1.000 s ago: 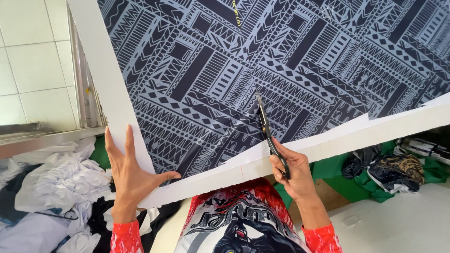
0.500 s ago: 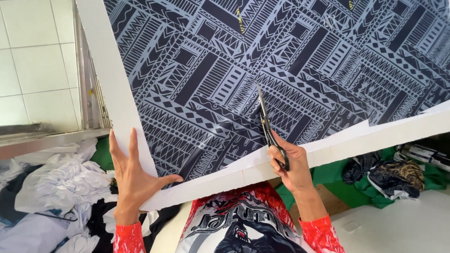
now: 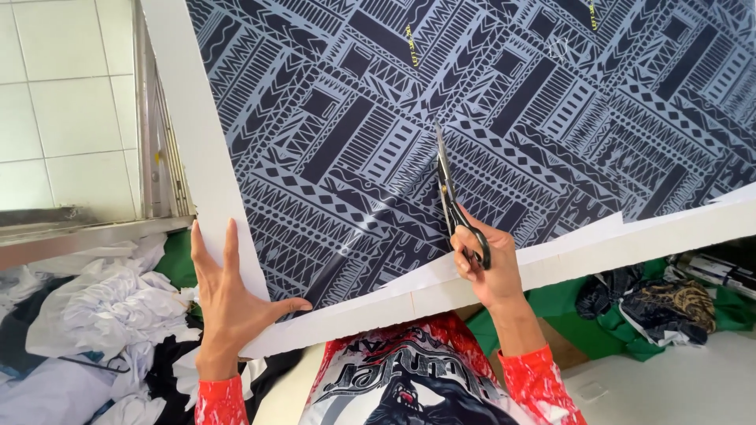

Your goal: Using scissors to cut out garment patterns from a large piece of printed fabric on a cutting table.

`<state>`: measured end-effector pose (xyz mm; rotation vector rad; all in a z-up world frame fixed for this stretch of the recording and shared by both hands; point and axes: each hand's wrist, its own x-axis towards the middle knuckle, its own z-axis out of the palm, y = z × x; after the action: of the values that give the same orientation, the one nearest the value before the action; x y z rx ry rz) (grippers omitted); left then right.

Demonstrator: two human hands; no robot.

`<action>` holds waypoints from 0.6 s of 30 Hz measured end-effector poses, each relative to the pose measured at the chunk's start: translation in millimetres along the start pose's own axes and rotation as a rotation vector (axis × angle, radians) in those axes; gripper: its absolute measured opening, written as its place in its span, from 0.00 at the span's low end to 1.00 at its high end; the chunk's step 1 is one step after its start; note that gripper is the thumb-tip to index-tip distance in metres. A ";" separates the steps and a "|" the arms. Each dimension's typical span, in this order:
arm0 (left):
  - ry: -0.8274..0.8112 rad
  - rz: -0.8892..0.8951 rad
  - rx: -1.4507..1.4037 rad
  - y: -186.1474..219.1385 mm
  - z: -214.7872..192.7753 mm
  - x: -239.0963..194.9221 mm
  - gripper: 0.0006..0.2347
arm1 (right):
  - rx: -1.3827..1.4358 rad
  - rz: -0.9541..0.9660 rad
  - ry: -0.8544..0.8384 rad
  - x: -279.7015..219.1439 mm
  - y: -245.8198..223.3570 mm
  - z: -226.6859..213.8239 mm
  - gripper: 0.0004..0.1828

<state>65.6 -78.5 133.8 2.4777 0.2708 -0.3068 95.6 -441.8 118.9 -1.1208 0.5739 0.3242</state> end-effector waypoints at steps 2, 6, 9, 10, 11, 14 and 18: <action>-0.007 -0.006 -0.001 0.8 -0.1 -0.5 0.66 | 0.046 -0.022 -0.068 3.3 9.5 -11.5 0.28; 0.017 0.024 -0.006 -0.4 -0.1 -0.1 0.66 | 0.046 -0.016 -0.084 7.5 16.6 -16.2 0.31; 0.100 0.155 0.117 -7.7 1.7 0.1 0.68 | 0.017 0.018 -0.010 5.0 8.7 -7.0 0.28; 0.108 0.150 0.116 3.8 3.8 -4.1 0.68 | 0.013 0.017 -0.019 4.9 5.9 -6.4 0.28; 0.246 0.181 0.099 15.3 5.2 -5.0 0.63 | 0.003 0.011 -0.021 4.4 3.7 -5.5 0.26; 0.313 0.348 0.101 82.7 27.6 -3.8 0.42 | 0.016 0.024 -0.010 4.3 -0.1 -6.9 0.26; 0.221 0.833 -0.020 132.0 125.5 -7.9 0.17 | 0.078 -0.028 0.022 25.2 6.8 -21.2 0.21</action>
<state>73.6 -259.3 111.6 2.3663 -0.6577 0.3172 106.9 -459.3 92.4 -1.0578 0.5848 0.2632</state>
